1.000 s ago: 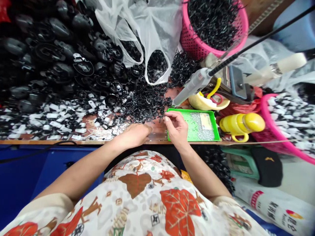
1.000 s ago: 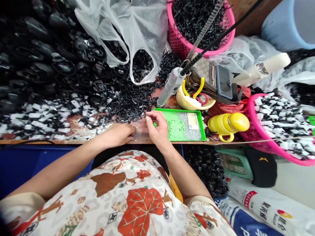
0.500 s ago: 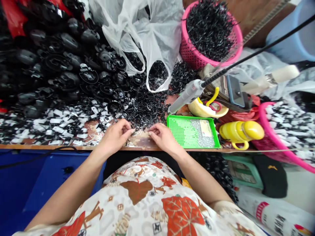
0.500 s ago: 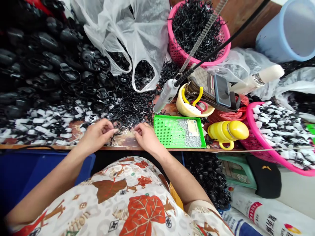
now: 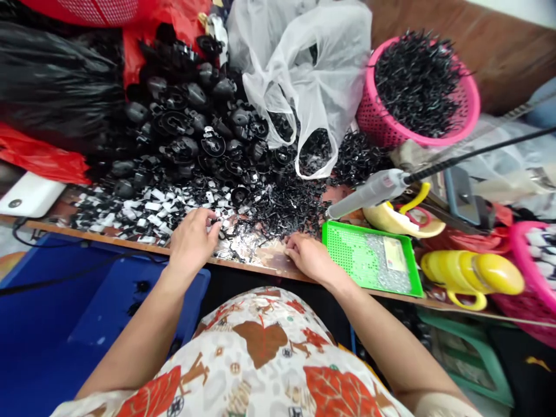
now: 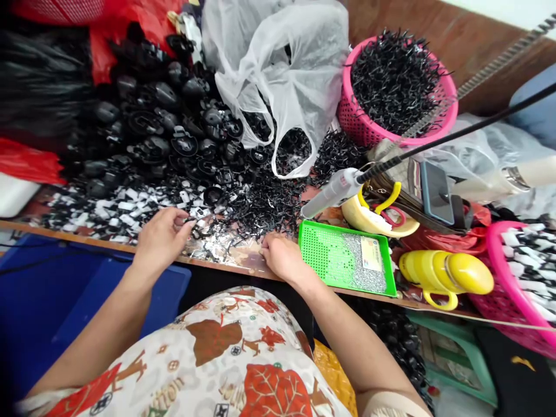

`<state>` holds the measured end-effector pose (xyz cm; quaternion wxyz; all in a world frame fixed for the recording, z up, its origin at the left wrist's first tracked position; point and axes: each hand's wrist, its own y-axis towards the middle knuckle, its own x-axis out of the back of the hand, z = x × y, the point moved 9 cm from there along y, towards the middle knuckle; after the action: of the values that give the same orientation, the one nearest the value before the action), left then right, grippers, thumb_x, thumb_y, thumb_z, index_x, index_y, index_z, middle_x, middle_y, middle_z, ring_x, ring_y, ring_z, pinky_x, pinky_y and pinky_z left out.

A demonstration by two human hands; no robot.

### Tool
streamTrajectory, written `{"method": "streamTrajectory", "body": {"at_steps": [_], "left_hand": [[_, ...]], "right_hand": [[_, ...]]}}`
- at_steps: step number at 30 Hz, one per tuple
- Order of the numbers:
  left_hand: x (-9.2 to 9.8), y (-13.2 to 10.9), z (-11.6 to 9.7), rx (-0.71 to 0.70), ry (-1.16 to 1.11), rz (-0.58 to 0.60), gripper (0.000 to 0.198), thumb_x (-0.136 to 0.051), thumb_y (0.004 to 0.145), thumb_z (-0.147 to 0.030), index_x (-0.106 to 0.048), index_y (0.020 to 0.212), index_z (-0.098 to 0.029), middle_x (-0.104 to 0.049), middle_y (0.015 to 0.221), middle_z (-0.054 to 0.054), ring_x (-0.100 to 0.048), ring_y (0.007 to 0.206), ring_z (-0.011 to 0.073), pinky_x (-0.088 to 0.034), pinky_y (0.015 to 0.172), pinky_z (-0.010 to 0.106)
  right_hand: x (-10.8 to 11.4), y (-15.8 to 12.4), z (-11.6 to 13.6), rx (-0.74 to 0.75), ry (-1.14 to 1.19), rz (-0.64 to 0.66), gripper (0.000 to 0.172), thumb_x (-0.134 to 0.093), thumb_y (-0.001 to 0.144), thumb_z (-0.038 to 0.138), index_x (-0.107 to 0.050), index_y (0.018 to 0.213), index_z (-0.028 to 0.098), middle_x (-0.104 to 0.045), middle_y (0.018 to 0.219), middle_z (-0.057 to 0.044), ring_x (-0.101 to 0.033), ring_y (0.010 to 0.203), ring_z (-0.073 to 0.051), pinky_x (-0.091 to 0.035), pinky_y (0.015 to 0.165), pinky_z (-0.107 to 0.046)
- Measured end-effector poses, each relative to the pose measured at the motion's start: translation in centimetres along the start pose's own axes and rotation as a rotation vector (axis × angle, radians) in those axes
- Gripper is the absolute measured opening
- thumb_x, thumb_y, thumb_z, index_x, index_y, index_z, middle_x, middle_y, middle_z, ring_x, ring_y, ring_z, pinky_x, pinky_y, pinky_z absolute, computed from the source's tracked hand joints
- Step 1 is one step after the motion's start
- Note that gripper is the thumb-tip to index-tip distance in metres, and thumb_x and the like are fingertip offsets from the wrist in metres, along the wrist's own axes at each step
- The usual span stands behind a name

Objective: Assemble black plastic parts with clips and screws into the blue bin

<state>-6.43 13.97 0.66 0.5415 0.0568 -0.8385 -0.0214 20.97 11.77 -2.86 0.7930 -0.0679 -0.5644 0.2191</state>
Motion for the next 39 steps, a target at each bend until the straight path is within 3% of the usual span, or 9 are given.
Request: {"method": "streamTrajectory", "body": {"at_steps": [4,8,13,17,20,24,29,34,39], "left_hand": [[-1.6,0.4,-1.3,-0.057,0.19,0.047,0.027,-0.057,0.093,-0.032,-0.065,0.114,-0.018,-0.064,0.107,0.014,-0.064,0.097,0.0335,-0.049,0.078,0.041],[-1.7,0.3,-2.1,-0.118,0.16,-0.008,0.018,-0.058,0.091,-0.028,-0.066,0.103,-0.018,-0.063,0.107,0.015,-0.061,0.103,0.0349,-0.048,0.087,0.044],[-0.4,-0.4,-3.3,-0.237,-0.053,-0.154,0.014,-0.052,0.096,-0.031,-0.06,0.092,-0.02,-0.064,0.125,0.016,-0.055,0.123,0.0337,-0.04,0.106,0.048],[-0.4,0.3,-2.0,-0.047,-0.399,-0.139,0.017,-0.051,0.096,-0.037,-0.055,0.095,-0.021,-0.071,0.108,0.01,-0.065,0.101,0.0246,-0.05,0.092,0.04],[-1.8,0.2,-1.8,0.16,-0.875,-0.061,0.024,-0.059,0.091,-0.043,-0.051,0.1,-0.022,-0.069,0.1,0.005,-0.064,0.073,0.0146,-0.053,0.067,0.028],[-3.9,-1.4,-6.0,0.15,-1.268,0.205,0.041,-0.07,0.084,-0.038,-0.054,0.119,-0.022,-0.066,0.104,0.005,-0.066,0.081,0.0146,-0.059,0.07,0.027],[-5.4,-3.9,-8.6,-0.014,-1.132,0.486,0.042,-0.065,0.09,-0.032,-0.065,0.13,-0.021,-0.067,0.123,0.011,-0.069,0.094,0.0188,-0.059,0.086,0.035],[-5.9,-4.1,-8.5,-0.142,-0.983,0.533,0.044,-0.063,0.089,-0.023,-0.067,0.133,-0.025,-0.066,0.133,0.011,-0.064,0.119,0.0256,-0.054,0.101,0.041],[-6.3,-3.1,-7.9,0.131,-1.201,0.435,0.034,-0.073,0.08,-0.031,-0.068,0.111,-0.019,-0.071,0.101,0.007,-0.069,0.085,0.0186,-0.059,0.078,0.034]], "right_hand": [[-0.5,-0.3,0.9,-0.021,-0.183,0.074,0.018,-0.049,0.098,0.026,-0.062,0.106,0.017,-0.074,0.107,-0.014,-0.071,0.09,-0.027,-0.042,0.071,-0.032],[-0.3,-0.7,1.5,0.019,-0.221,0.084,0.023,-0.043,0.099,0.025,-0.059,0.112,0.013,-0.072,0.107,-0.017,-0.069,0.09,-0.028,-0.044,0.072,-0.034],[2.7,-0.8,1.4,0.147,0.167,-0.184,0.011,-0.046,0.098,0.025,-0.055,0.093,0.02,-0.066,0.094,-0.007,-0.062,0.083,-0.019,-0.046,0.076,-0.031],[2.4,-0.8,0.5,0.105,0.656,-0.309,0.008,-0.055,0.094,0.029,-0.057,0.091,0.022,-0.061,0.079,0.0,-0.06,0.069,-0.015,-0.049,0.067,-0.029],[0.5,-0.7,1.5,0.071,1.073,-0.27,0.021,-0.064,0.088,0.033,-0.063,0.106,0.022,-0.064,0.085,0.001,-0.065,0.068,-0.012,-0.055,0.066,-0.028],[-0.2,-0.4,3.6,0.048,1.338,-0.268,0.022,-0.073,0.084,0.035,-0.068,0.101,0.022,-0.07,0.084,0.001,-0.071,0.069,-0.011,-0.058,0.068,-0.026],[0.0,-0.1,4.0,0.061,1.389,-0.242,0.022,-0.08,0.078,0.037,-0.067,0.087,0.021,-0.07,0.077,0.003,-0.068,0.063,-0.01,-0.058,0.062,-0.023],[-0.8,-0.4,3.4,0.039,1.359,-0.201,0.021,-0.079,0.079,0.036,-0.068,0.088,0.02,-0.069,0.074,0.003,-0.066,0.062,-0.009,-0.058,0.064,-0.024],[-0.5,-0.4,2.6,-0.012,1.397,-0.288,0.026,-0.078,0.08,0.039,-0.068,0.096,0.021,-0.07,0.074,0.002,-0.067,0.063,-0.01,-0.058,0.065,-0.024]]}}
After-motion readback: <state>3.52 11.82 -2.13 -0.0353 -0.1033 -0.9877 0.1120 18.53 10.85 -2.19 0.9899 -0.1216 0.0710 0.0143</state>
